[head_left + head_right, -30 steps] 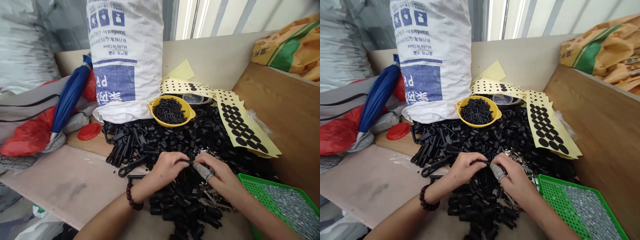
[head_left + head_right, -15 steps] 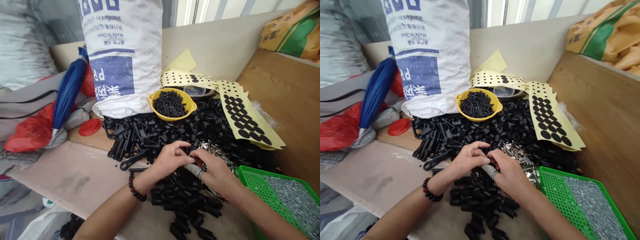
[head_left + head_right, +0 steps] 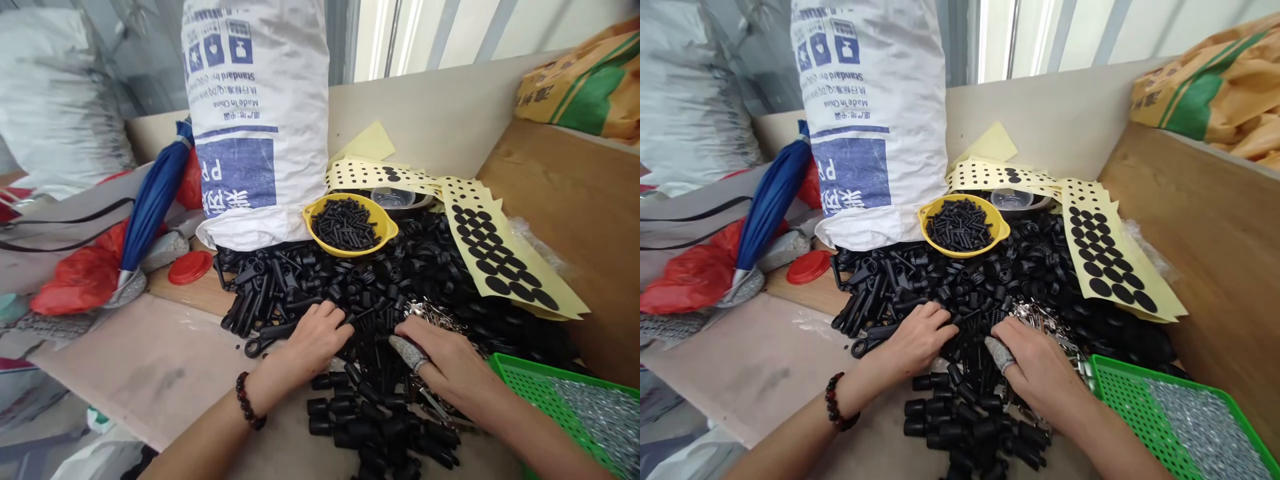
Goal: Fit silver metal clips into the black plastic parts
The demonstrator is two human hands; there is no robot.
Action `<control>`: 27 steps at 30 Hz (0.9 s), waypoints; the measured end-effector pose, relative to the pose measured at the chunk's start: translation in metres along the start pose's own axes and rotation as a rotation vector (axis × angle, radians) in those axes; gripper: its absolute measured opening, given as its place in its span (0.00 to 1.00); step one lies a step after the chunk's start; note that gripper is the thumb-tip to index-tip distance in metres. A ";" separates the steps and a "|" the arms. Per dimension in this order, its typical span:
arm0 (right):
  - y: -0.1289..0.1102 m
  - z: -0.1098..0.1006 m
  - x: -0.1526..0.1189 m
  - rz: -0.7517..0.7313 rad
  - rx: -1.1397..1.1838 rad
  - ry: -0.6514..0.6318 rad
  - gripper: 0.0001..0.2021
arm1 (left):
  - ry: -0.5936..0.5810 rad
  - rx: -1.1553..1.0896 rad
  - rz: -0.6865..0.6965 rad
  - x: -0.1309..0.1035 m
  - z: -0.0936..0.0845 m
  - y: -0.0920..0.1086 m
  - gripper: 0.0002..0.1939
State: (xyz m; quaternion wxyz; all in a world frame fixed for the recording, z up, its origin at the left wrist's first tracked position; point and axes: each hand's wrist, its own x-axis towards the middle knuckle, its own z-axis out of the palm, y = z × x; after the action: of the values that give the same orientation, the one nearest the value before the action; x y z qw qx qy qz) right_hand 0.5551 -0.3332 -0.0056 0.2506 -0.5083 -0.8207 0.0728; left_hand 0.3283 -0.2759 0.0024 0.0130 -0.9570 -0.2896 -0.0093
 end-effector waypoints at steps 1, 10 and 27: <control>-0.001 0.001 0.000 -0.010 -0.001 -0.002 0.15 | 0.002 0.032 -0.002 0.001 0.001 0.001 0.11; -0.007 -0.008 -0.004 0.036 0.141 0.060 0.15 | 0.311 -0.472 -0.137 0.001 0.000 -0.006 0.13; -0.031 -0.013 -0.006 -0.189 0.046 0.309 0.16 | 0.244 -2.290 -0.563 0.007 -0.011 0.052 0.20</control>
State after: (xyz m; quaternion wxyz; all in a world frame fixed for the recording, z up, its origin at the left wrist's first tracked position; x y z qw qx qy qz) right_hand 0.5392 -0.3548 0.0154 0.3910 -0.4283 -0.8146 -0.0113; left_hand 0.3632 -0.3154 0.0122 -0.8262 -0.3069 -0.3098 -0.3568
